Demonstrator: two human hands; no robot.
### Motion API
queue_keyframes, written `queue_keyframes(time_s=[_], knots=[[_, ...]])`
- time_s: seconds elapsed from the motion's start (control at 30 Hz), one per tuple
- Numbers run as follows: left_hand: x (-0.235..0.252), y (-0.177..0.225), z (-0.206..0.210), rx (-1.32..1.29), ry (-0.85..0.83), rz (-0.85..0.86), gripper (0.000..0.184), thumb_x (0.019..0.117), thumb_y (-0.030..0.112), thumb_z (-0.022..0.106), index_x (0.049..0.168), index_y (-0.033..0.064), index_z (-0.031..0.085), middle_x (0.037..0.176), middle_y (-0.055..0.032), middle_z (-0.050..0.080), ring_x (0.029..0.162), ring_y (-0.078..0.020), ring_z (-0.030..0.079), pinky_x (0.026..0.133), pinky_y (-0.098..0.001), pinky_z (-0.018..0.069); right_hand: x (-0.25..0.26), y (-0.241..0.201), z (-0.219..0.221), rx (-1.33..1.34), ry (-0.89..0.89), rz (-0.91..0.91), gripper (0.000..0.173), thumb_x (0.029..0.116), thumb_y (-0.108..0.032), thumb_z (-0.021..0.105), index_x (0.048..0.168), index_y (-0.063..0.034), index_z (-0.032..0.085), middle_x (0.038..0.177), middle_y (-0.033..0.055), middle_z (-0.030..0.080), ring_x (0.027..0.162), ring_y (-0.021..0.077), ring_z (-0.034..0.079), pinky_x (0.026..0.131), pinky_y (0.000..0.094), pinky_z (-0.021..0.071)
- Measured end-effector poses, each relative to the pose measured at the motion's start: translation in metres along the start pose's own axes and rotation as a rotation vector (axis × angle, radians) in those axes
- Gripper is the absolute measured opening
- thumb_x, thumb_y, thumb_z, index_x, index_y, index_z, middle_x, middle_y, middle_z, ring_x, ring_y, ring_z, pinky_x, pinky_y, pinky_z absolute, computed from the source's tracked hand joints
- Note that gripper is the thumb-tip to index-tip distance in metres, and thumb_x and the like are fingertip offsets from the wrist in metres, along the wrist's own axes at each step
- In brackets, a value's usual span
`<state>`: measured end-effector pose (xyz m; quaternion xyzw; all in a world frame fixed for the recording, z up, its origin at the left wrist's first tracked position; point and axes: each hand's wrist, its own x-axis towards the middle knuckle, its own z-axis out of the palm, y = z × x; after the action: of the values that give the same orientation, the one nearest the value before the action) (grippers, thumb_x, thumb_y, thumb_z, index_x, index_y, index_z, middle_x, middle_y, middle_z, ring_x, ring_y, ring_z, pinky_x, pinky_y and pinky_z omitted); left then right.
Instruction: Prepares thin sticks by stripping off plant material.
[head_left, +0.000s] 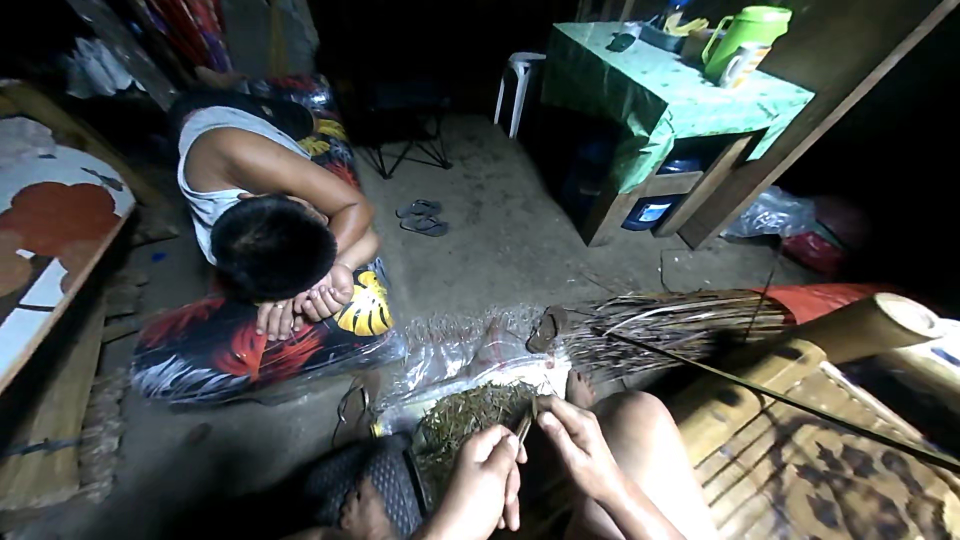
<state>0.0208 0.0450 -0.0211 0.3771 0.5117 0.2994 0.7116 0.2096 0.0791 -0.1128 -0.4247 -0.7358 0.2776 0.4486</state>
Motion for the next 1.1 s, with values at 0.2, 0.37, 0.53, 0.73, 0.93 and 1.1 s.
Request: queue_keyframes(time_s=[0.2,0.37,0.53,0.73,0.93,1.1], knots=[[0.001,0.001,-0.001,-0.013,0.023,-0.004,0.026,0.1104,0.008,0.035,0.097,0.0036,0.056,0.056,0.006,0.046,0.043,-0.002,0.046,0.044,-0.0155,0.0438,-0.003,-0.011,-0.004,0.11,-0.057,-0.056,0.049,0.1095,-0.041,0.04,0.099,-0.0024,0.068,0.079,0.0035,0.067,0.073,0.0003,0.061,0.07,0.0182,0.0521],[0.002,-0.003,-0.001,0.005,0.014,0.014,0.026,0.1091,0.007,0.034,0.1,0.004,0.057,0.058,0.0059,0.047,0.044,-0.0021,0.046,0.044,-0.016,0.0435,-0.008,-0.015,0.006,0.062,-0.147,-0.173,0.052,0.1105,-0.044,0.036,0.09,-0.0054,0.065,0.073,0.0066,0.061,0.068,0.0112,0.061,0.062,0.0252,0.0514],[0.001,0.0,0.0,0.007,-0.011,-0.018,0.025,0.1105,0.01,0.035,0.095,0.006,0.055,0.058,0.0067,0.043,0.044,-0.0015,0.043,0.044,-0.0151,0.0412,-0.002,-0.002,0.004,-0.002,-0.069,-0.158,0.051,0.11,-0.041,0.039,0.092,-0.0035,0.067,0.076,0.0069,0.064,0.071,0.0092,0.063,0.067,0.0237,0.0524],[-0.001,0.001,0.001,-0.002,-0.02,-0.025,0.025,0.1106,0.009,0.034,0.096,0.0055,0.055,0.057,0.0068,0.044,0.043,-0.0017,0.043,0.045,-0.0154,0.0415,0.008,0.006,-0.006,0.14,0.08,-0.018,0.042,0.1056,-0.023,0.044,0.114,0.0083,0.07,0.096,0.0055,0.073,0.083,-0.0061,0.062,0.08,0.0141,0.0511],[0.0,-0.001,0.001,-0.036,0.0,-0.021,0.026,0.1108,0.009,0.035,0.098,0.0033,0.057,0.059,0.0052,0.049,0.045,-0.0028,0.049,0.047,-0.0166,0.047,-0.007,-0.018,0.001,0.426,-0.096,0.07,0.044,0.1072,-0.034,0.047,0.123,0.0017,0.067,0.101,-0.0024,0.073,0.081,-0.0075,0.061,0.076,0.0149,0.0522],[0.0,-0.003,0.001,-0.029,-0.02,-0.004,0.027,0.1108,0.01,0.035,0.102,0.0013,0.059,0.064,0.0023,0.057,0.05,-0.0049,0.057,0.051,-0.0187,0.0515,-0.007,-0.018,0.011,0.573,-0.075,0.097,0.03,0.1071,-0.022,0.048,0.121,-0.0044,0.069,0.084,-0.0087,0.066,0.069,-0.006,0.056,0.065,0.0145,0.0488]])
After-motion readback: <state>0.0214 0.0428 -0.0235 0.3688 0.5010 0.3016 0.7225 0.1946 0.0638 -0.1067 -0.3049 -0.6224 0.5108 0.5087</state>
